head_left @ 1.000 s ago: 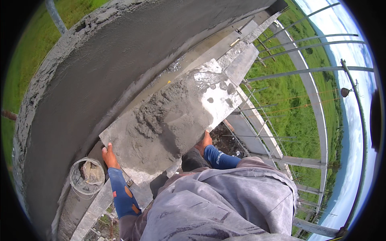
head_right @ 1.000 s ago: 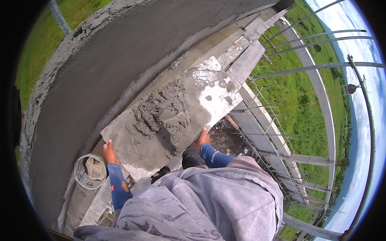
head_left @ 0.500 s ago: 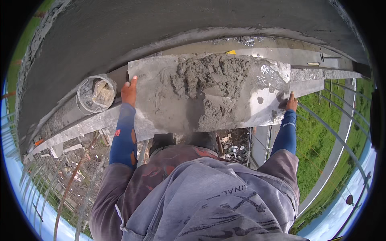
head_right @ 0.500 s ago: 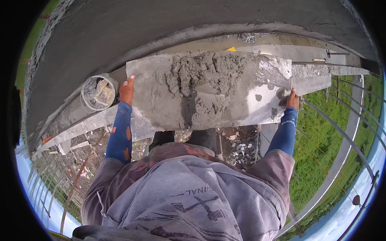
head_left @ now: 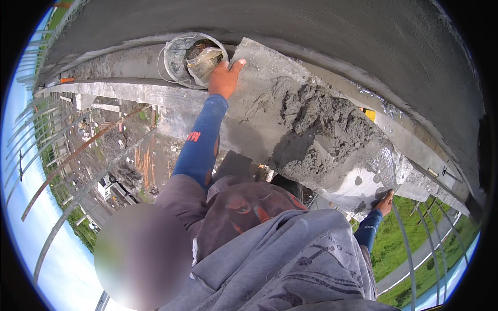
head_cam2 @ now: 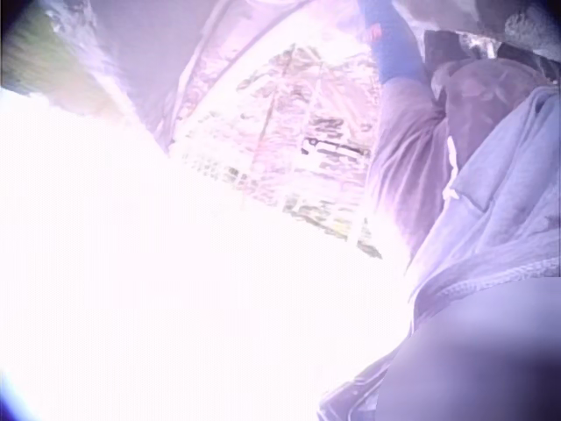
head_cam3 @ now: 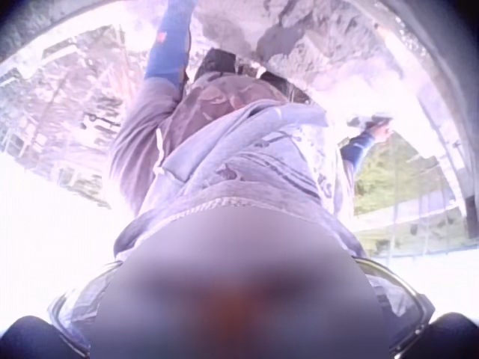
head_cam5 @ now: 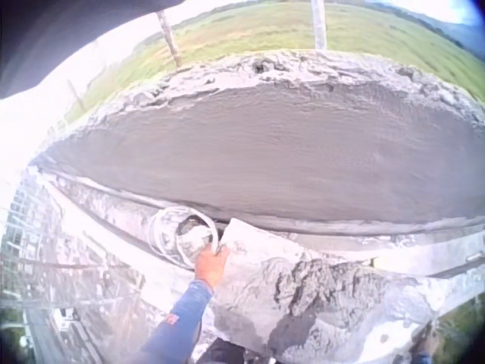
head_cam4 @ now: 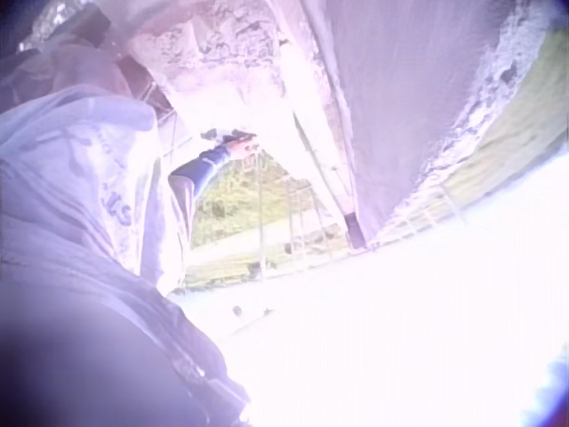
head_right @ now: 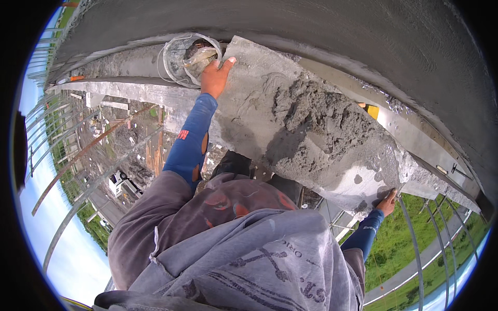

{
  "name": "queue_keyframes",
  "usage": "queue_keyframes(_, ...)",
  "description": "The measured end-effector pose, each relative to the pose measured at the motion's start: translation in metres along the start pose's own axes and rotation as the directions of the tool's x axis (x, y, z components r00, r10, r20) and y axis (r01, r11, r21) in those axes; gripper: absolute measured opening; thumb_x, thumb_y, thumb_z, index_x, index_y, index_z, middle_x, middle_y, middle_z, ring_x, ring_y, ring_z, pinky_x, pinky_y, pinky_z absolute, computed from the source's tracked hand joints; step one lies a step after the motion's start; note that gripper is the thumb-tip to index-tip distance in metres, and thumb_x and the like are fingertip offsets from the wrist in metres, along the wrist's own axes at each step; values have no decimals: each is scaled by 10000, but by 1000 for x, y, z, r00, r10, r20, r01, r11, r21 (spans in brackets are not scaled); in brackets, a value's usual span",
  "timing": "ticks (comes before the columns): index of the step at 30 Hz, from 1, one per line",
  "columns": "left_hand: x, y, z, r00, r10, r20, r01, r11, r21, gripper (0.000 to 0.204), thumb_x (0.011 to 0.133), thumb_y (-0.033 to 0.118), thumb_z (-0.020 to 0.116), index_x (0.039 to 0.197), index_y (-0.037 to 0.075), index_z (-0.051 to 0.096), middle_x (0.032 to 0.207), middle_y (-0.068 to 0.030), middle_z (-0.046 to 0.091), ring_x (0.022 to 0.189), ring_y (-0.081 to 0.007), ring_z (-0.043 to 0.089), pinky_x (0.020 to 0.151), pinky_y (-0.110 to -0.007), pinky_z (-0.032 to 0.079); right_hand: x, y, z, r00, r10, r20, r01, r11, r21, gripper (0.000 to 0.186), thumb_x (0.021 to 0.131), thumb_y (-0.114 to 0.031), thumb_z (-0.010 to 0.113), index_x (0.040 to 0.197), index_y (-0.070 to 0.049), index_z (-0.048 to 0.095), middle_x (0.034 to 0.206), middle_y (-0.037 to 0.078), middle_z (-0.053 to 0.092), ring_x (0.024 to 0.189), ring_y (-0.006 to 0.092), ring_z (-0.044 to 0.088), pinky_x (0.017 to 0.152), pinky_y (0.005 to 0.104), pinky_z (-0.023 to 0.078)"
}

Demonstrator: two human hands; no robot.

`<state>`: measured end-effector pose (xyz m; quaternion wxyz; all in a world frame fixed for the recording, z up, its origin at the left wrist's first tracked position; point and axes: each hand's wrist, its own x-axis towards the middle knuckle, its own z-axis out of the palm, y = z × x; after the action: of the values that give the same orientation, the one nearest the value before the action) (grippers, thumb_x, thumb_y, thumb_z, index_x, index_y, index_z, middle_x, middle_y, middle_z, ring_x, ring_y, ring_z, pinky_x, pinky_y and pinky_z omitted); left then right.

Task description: The person scoops wet cement from a bucket with a trowel and spreads it onto a concrete surface. They repeatedly smooth the cement and use a yellow sponge to wipe the surface, working along a linear section of the structure.

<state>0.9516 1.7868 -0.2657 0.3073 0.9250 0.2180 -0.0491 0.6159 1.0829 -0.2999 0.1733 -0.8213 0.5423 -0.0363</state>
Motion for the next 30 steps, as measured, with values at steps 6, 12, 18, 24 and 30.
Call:
queue_keyframes(6, 15, -34, -91, 988, -7, -152, 12, 1000, 27, 799, 895, 661, 712, 1113, -108, 706, 1087, -346, 705, 1089, -473, 672, 956, -456, 509, -35, -86, -30, 996, -72, 50, 69, 996, 55, 928, 919, -771, 604, 1090, 132, 731, 980, 278, 750, 905, 366, 690, 845, 479, 519)
queue_keyframes(12, 28, -76, -173, 968, -74, -239, 92, 994, 64, 975, 860, 741, 697, 1227, -162, 668, 1226, -367, 677, 1213, -478, 642, 1061, -456, 485, -77, -183, -51, 977, -194, 90, 178, 971, 158, 825, 949, -701, 629, 876, 120, 666, 780, 233, 670, 754, 325, 590, 746, 472, 484)
queue_keyframes(18, 43, -92, -247, 934, -112, -340, 148, 985, 83, 1039, 829, 777, 691, 1263, -166, 653, 1314, -376, 637, 1294, -462, 607, 1117, -448, 452, -98, -231, -44, 974, -211, 80, 185, 950, 253, 813, 950, -680, 633, 826, 123, 651, 740, 220, 634, 723, 319, 554, 716, 478, 462)
queue_keyframes(24, 39, -80, -261, 928, -158, -336, 219, 964, 151, 1024, 828, 786, 676, 1264, -141, 666, 1318, -367, 639, 1283, -461, 613, 1113, -460, 449, -100, -240, -40, 955, -257, 145, 185, 905, 383, 729, 932, -599, 692, 931, 130, 688, 858, 230, 694, 807, 313, 614, 803, 451, 488)
queue_keyframes(30, 41, -63, -265, 897, -32, -441, 103, 985, 136, 967, 822, 769, 698, 1220, -112, 697, 1260, -357, 669, 1234, -449, 639, 1077, -461, 463, -105, -237, -41, 961, -185, 206, 63, 870, 489, 668, 921, -558, 725, 994, 105, 675, 904, 142, 647, 847, 236, 541, 810, 392, 467)
